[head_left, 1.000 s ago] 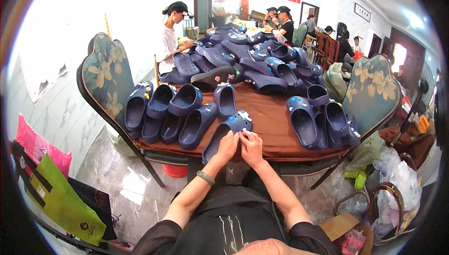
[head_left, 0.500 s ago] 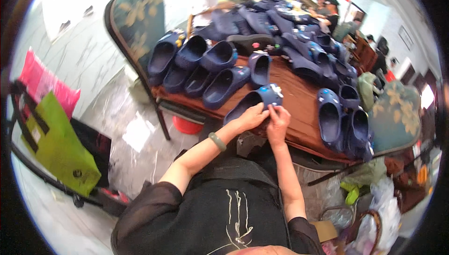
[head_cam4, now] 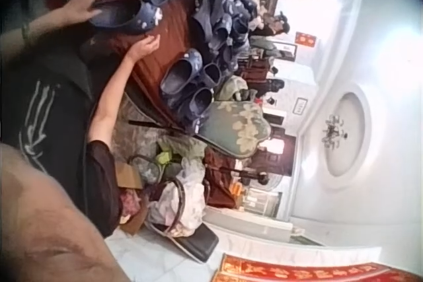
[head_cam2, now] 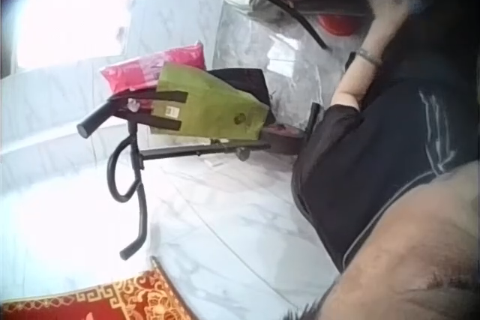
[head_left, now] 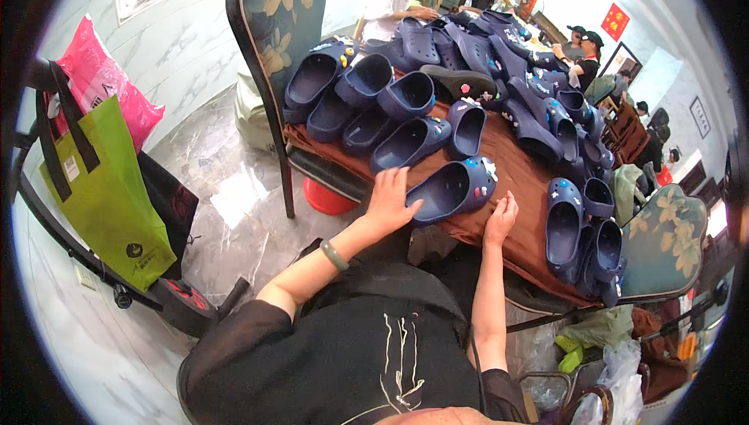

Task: Manually attaching small charms or decorations into the holes of plastic clogs.

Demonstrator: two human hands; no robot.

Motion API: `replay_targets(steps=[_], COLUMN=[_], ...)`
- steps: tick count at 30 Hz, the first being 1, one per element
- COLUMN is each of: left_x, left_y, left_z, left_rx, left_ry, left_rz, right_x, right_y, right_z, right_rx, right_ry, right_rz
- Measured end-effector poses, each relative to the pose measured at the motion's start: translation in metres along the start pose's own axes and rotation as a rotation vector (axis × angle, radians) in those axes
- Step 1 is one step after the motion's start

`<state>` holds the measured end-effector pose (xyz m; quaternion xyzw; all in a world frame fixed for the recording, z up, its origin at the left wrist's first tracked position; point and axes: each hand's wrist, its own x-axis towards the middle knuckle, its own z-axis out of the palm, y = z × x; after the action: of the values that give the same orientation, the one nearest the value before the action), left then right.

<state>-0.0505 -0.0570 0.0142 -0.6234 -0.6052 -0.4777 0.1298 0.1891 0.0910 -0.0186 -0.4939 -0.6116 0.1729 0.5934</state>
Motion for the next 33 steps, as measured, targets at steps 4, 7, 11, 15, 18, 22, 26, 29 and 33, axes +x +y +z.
replay_targets(steps=[4, 7, 11, 15, 18, 22, 26, 29, 33], left_x=[-0.005, -0.009, -0.010, 0.011, 0.048, 0.108, 0.159, 0.193, 0.219], left_y=[-0.011, -0.010, -0.009, -0.012, -0.027, -0.060, -0.088, -0.117, -0.162], left_z=[0.002, 0.004, -0.018, -0.061, -0.098, -0.136, -0.156, -0.148, -0.123], left_rx=[-0.453, -0.898, -1.248, -1.370, -1.483, -1.378, -1.222, -1.109, -1.062], left_ry=[-0.478, -0.617, -0.472, -0.416, -0.291, -0.128, 0.064, 0.220, 0.241], left_rz=[-0.553, -0.767, -0.889, -0.883, -0.771, -0.566, -0.492, -0.562, -0.583], right_x=[-0.001, -0.004, -0.004, 0.001, -0.005, -0.001, -0.008, -0.010, -0.009], right_y=[0.004, 0.000, 0.003, 0.014, -0.001, 0.011, -0.001, -0.003, -0.003], right_z=[-0.007, -0.003, 0.005, 0.004, -0.005, 0.001, 0.001, -0.005, -0.006], right_rx=[-0.039, -0.032, 0.005, 0.197, 0.112, 0.196, 0.116, 0.091, 0.148], right_ry=[0.011, 0.007, -0.023, -0.005, 0.010, 0.013, 0.005, 0.055, 0.041], right_rz=[-0.039, -0.033, -0.010, 0.071, 0.022, 0.025, -0.111, -0.124, -0.031])
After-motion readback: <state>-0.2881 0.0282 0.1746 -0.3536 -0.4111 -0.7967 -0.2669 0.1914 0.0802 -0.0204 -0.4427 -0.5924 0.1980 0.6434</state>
